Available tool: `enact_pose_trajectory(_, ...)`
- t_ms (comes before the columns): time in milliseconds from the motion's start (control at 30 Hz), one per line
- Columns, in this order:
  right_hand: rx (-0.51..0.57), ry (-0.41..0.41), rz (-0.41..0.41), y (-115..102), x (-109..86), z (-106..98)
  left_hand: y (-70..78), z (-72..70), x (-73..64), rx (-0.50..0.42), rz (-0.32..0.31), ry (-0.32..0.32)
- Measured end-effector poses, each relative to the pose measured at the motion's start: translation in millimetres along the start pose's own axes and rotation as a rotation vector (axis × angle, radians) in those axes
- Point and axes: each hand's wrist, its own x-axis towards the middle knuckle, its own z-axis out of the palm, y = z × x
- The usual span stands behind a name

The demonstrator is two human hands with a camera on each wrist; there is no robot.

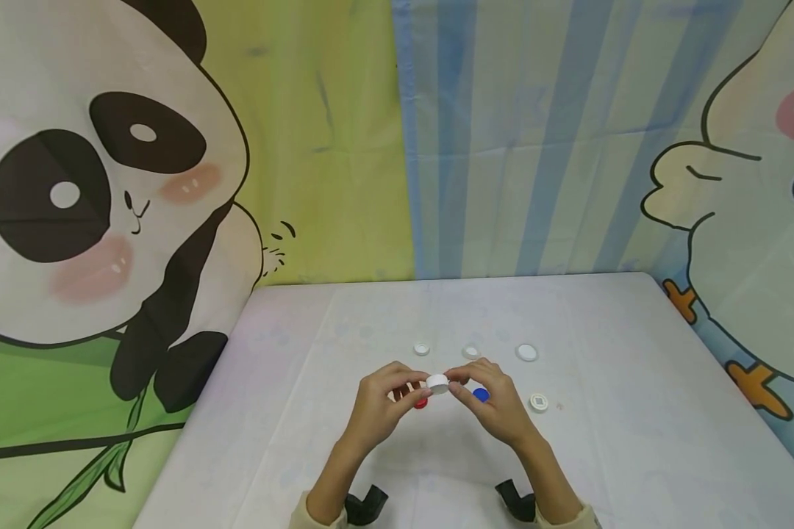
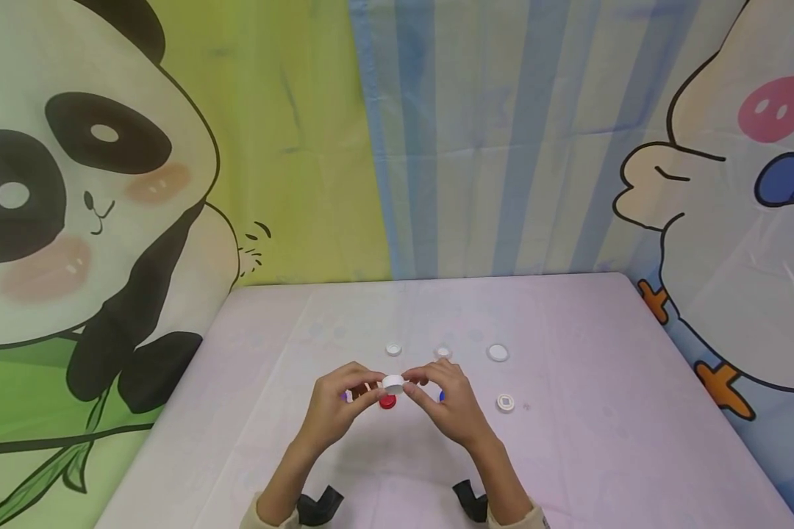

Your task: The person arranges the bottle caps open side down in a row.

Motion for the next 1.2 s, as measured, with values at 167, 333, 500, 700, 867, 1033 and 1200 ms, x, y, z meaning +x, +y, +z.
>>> enact_pose_trajectory(167, 0.038, -0.034, 0.029, -2.1, -0.4, -0.4, -0.8, 0.3, -0.1, 0.081, 0.236, 0.035)
enact_pose_trajectory(333, 0.106, -0.059, 0.073, -15.2, 0.3, -4.7, -1.7, 0.9, -0.2, 0.126, 0.334, 0.053)
enact_pose_trajectory(500, 0.165, -0.071, 0.108, -40.7, 4.9, -14.3, -2.1, 1.2, 0.7, 0.125, 0.399, 0.058)
enact_pose_trajectory(700, 0.221, -0.077, 0.113, -41.0, 4.2, -15.1, -2.9, 1.4, 1.5, 0.139, 0.427, 0.051)
enact_pose_trajectory(867, 0.244, -0.08, 0.131, -39.5, 3.9, -14.1, -4.1, 0.9, 1.8, 0.143, 0.444, 0.055)
enact_pose_trajectory(1033, 0.274, -0.092, 0.143, -36.5, 3.5, -12.4, -3.9, 0.3, 1.8, 0.146, 0.457, 0.057)
enact_pose_trajectory(1200, 0.284, -0.088, 0.139, -34.8, 3.3, -11.1, -3.9, -0.2, 1.8, 0.142, 0.462, 0.056)
